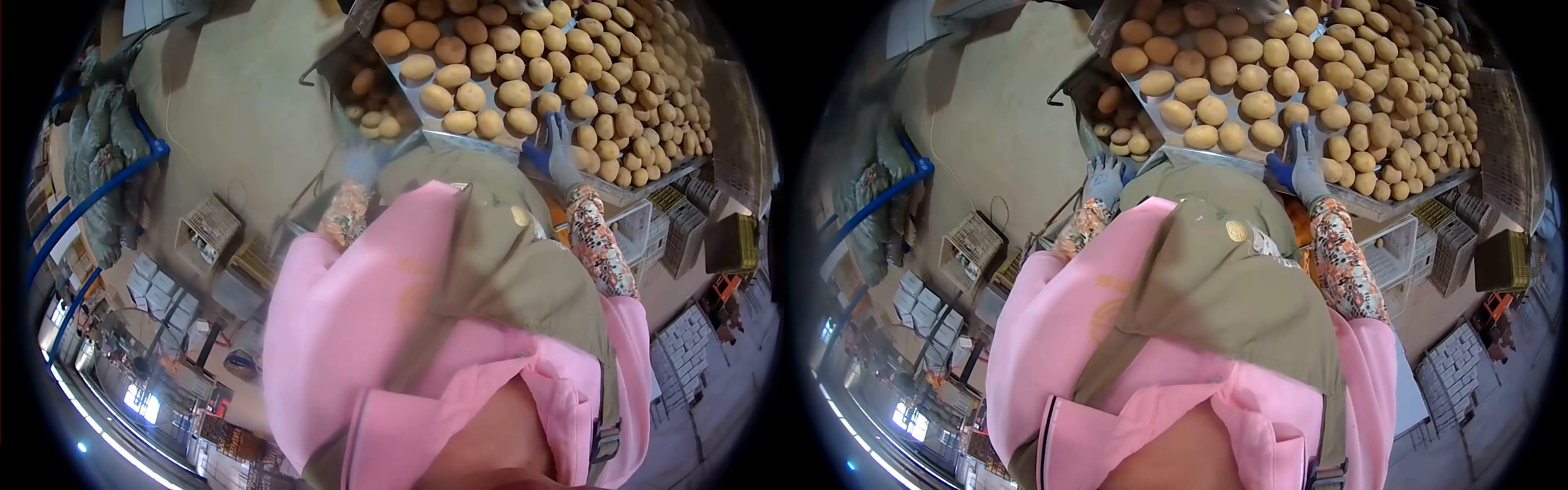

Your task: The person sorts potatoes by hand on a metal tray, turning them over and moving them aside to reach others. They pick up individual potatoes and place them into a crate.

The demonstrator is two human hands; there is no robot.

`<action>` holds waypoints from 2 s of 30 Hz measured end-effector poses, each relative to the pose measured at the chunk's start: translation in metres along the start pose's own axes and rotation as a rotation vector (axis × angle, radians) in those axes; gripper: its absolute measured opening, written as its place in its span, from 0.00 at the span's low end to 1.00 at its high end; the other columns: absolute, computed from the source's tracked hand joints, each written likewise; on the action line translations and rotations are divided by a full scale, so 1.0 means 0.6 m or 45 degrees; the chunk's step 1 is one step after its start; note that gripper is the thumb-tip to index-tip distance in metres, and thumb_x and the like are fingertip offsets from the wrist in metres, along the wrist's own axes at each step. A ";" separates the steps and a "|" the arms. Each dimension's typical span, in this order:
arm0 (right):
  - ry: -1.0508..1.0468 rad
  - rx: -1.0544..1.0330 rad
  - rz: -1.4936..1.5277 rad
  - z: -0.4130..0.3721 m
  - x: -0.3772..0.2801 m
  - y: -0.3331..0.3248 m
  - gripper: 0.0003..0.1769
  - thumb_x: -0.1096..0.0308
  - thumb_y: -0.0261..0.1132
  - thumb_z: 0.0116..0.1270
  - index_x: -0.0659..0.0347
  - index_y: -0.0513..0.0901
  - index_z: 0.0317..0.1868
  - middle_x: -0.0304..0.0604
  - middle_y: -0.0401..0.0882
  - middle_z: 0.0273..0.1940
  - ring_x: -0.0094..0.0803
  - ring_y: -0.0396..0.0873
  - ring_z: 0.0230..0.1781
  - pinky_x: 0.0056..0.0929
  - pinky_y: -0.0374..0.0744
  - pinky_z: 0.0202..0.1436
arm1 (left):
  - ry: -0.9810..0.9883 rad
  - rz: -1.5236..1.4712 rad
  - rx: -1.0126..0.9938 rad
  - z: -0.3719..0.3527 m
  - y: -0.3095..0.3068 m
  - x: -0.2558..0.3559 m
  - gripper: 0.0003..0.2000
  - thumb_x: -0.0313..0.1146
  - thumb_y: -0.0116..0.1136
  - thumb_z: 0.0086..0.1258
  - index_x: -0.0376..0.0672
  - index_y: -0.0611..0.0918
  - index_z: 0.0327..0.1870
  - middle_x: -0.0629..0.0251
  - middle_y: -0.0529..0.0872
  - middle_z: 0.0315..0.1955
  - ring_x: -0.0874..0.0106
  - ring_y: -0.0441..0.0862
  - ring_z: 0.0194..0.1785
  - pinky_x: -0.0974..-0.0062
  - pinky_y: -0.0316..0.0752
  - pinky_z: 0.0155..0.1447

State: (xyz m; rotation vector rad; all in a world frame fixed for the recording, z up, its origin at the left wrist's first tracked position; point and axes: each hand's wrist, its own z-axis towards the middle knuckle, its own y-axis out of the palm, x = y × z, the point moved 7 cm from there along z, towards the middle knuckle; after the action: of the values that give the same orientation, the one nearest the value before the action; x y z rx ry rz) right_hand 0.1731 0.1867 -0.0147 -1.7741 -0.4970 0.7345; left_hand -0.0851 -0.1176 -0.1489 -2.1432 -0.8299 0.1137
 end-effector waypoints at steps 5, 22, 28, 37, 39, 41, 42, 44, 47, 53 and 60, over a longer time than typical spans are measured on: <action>0.406 -0.401 0.748 0.008 -0.058 0.089 0.53 0.47 0.68 0.56 0.66 0.52 0.73 0.67 0.60 0.68 0.58 0.61 0.69 0.43 0.62 0.71 | -0.015 0.042 0.257 -0.021 -0.010 0.008 0.26 0.53 0.48 0.69 0.45 0.77 0.60 0.58 0.70 0.66 0.49 0.57 0.72 0.46 0.45 0.73; 0.114 -0.302 -0.126 0.030 -0.050 -0.050 0.21 0.61 0.60 0.67 0.55 0.77 0.60 0.53 0.70 0.65 0.46 0.74 0.61 0.37 0.75 0.61 | 0.608 -0.374 1.087 0.011 -0.382 0.177 0.23 0.40 0.54 0.70 0.43 0.72 0.64 0.51 0.72 0.61 0.46 0.67 0.64 0.50 0.61 0.66; -0.202 -0.052 0.080 0.088 -0.105 -0.058 0.27 0.58 0.58 0.67 0.43 0.69 0.68 0.49 0.65 0.68 0.51 0.68 0.65 0.49 0.69 0.64 | 0.541 0.150 0.741 0.079 -0.310 0.297 0.32 0.62 0.44 0.69 0.62 0.62 0.73 0.58 0.59 0.72 0.35 0.50 0.72 0.33 0.44 0.70; -0.145 -0.190 1.209 0.032 -0.154 -0.013 0.29 0.59 0.64 0.63 0.45 0.70 0.66 0.49 0.64 0.69 0.52 0.63 0.68 0.49 0.63 0.70 | 0.254 -0.083 0.812 0.015 -0.260 0.127 0.34 0.52 0.53 0.68 0.48 0.62 0.72 0.54 0.60 0.71 0.45 0.50 0.74 0.40 0.46 0.72; -0.077 0.037 0.637 0.024 -0.090 -0.078 0.27 0.63 0.65 0.62 0.47 0.73 0.63 0.53 0.69 0.64 0.53 0.68 0.64 0.46 0.65 0.68 | 0.083 -0.071 0.825 0.014 -0.265 0.077 0.34 0.52 0.54 0.68 0.45 0.62 0.72 0.51 0.61 0.70 0.44 0.52 0.73 0.41 0.48 0.71; 0.093 0.038 0.299 0.007 -0.056 -0.050 0.28 0.63 0.65 0.61 0.47 0.73 0.64 0.57 0.75 0.58 0.55 0.69 0.62 0.47 0.66 0.66 | -0.093 -0.067 0.839 0.013 -0.292 0.067 0.35 0.51 0.54 0.68 0.42 0.62 0.72 0.49 0.62 0.69 0.44 0.54 0.72 0.41 0.49 0.71; 0.218 -0.284 0.626 -0.006 -0.057 -0.011 0.29 0.60 0.64 0.61 0.46 0.72 0.65 0.57 0.77 0.55 0.56 0.68 0.63 0.49 0.65 0.67 | 0.077 -0.086 0.974 0.008 -0.333 0.091 0.35 0.51 0.55 0.68 0.42 0.63 0.71 0.48 0.63 0.69 0.43 0.55 0.71 0.41 0.50 0.70; 0.130 -0.531 0.655 -0.009 -0.086 0.057 0.32 0.50 0.60 0.64 0.45 0.69 0.68 0.57 0.79 0.52 0.56 0.62 0.68 0.54 0.58 0.71 | 0.254 -0.008 1.105 0.033 -0.368 0.126 0.33 0.50 0.56 0.67 0.42 0.65 0.70 0.47 0.63 0.69 0.41 0.58 0.69 0.43 0.51 0.70; 0.189 -0.640 0.810 0.032 -0.169 -0.026 0.32 0.46 0.57 0.65 0.44 0.69 0.68 0.56 0.76 0.57 0.57 0.60 0.70 0.55 0.53 0.73 | 0.474 -0.225 1.079 0.109 -0.385 0.199 0.33 0.57 0.50 0.67 0.51 0.66 0.71 0.51 0.62 0.70 0.41 0.58 0.71 0.41 0.50 0.71; -0.082 -0.225 1.197 0.050 -0.132 -0.051 0.26 0.55 0.57 0.69 0.46 0.72 0.66 0.51 0.69 0.65 0.53 0.62 0.69 0.47 0.59 0.72 | 0.482 0.208 0.819 0.072 -0.329 0.261 0.32 0.62 0.48 0.67 0.70 0.62 0.73 0.55 0.58 0.73 0.43 0.51 0.74 0.36 0.41 0.72; 0.170 -0.246 0.628 0.025 0.037 -0.001 0.23 0.61 0.59 0.68 0.51 0.74 0.63 0.51 0.71 0.62 0.52 0.74 0.58 0.45 0.74 0.59 | 0.321 -0.075 0.778 0.004 -0.238 0.092 0.32 0.55 0.51 0.69 0.55 0.64 0.73 0.54 0.57 0.73 0.41 0.46 0.75 0.38 0.42 0.72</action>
State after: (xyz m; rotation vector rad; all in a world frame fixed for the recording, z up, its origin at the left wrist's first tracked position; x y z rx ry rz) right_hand 0.1791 0.2117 -0.0225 -2.1431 -0.0334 0.9195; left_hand -0.1175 -0.0187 -0.0365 -1.5194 -0.6091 0.0546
